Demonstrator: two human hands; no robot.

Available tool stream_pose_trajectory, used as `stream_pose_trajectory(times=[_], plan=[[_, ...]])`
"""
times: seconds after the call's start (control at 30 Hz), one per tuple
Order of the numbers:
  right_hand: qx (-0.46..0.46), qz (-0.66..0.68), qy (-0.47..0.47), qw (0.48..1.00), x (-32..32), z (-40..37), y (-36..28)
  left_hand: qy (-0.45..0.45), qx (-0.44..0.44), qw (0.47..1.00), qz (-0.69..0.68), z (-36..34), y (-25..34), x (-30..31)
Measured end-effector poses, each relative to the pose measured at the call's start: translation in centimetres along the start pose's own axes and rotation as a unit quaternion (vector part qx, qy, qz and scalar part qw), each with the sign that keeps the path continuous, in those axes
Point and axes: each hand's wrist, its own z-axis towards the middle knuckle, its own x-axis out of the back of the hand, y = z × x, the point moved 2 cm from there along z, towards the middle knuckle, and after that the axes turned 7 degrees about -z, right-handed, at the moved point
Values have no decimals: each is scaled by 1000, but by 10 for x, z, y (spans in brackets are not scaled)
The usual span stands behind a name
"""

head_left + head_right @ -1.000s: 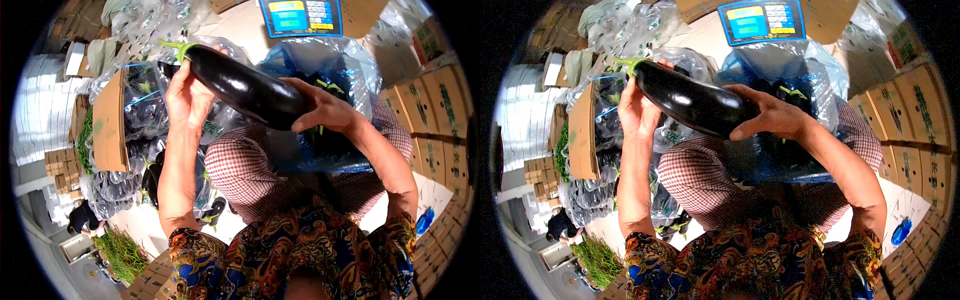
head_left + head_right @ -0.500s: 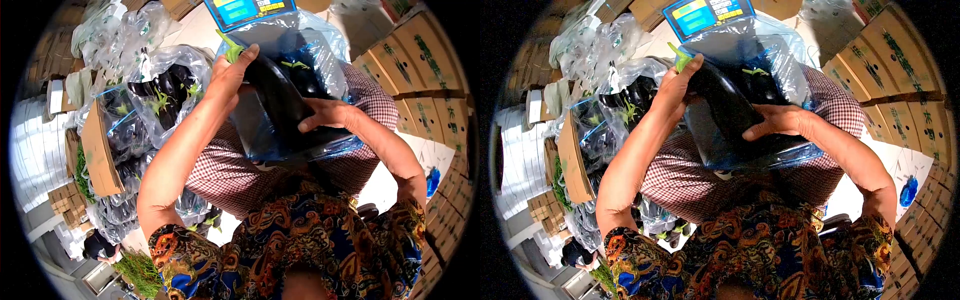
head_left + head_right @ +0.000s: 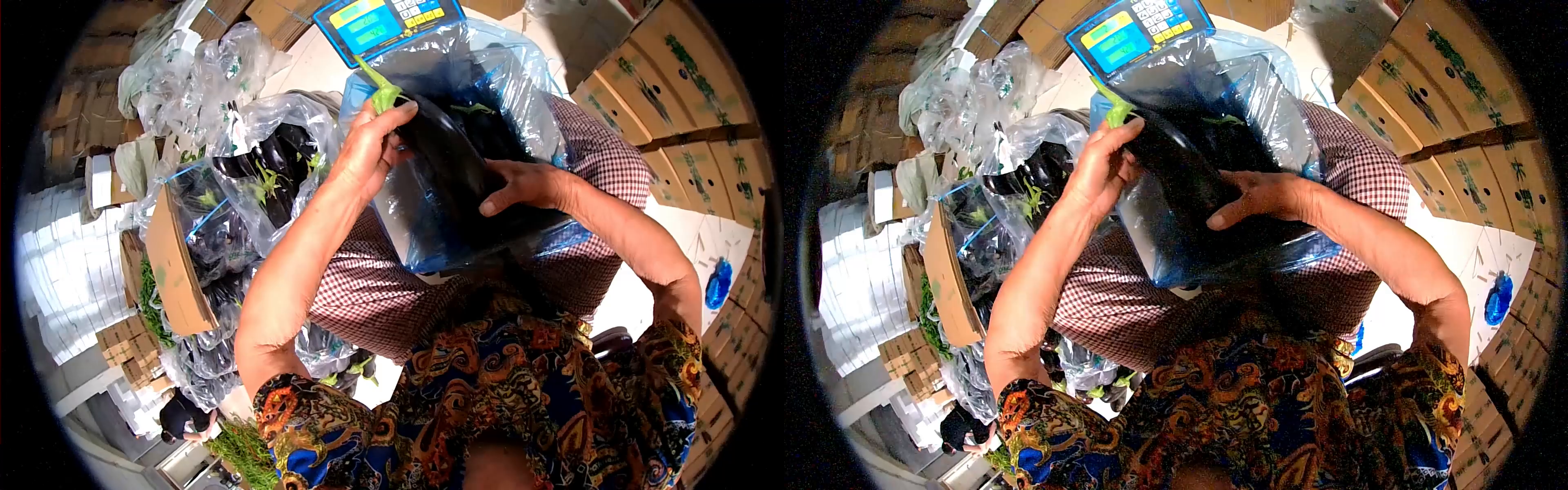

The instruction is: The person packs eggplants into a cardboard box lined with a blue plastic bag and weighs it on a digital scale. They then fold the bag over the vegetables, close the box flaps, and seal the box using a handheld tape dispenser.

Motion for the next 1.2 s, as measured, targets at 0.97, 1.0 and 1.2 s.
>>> stream_pose_trajectory(times=[0.97, 1.0, 1.2], plan=[[-31, -624, 204, 753, 11, 28, 19, -114, -71, 785, 605, 129, -48, 13], [-34, -630, 211, 746, 11, 33, 23, -81, -63, 775, 624, 136, -54, 11], [-69, -681, 183, 705, 6, 49, 12, 50, 37, 805, 590, 203, -123, 36]])
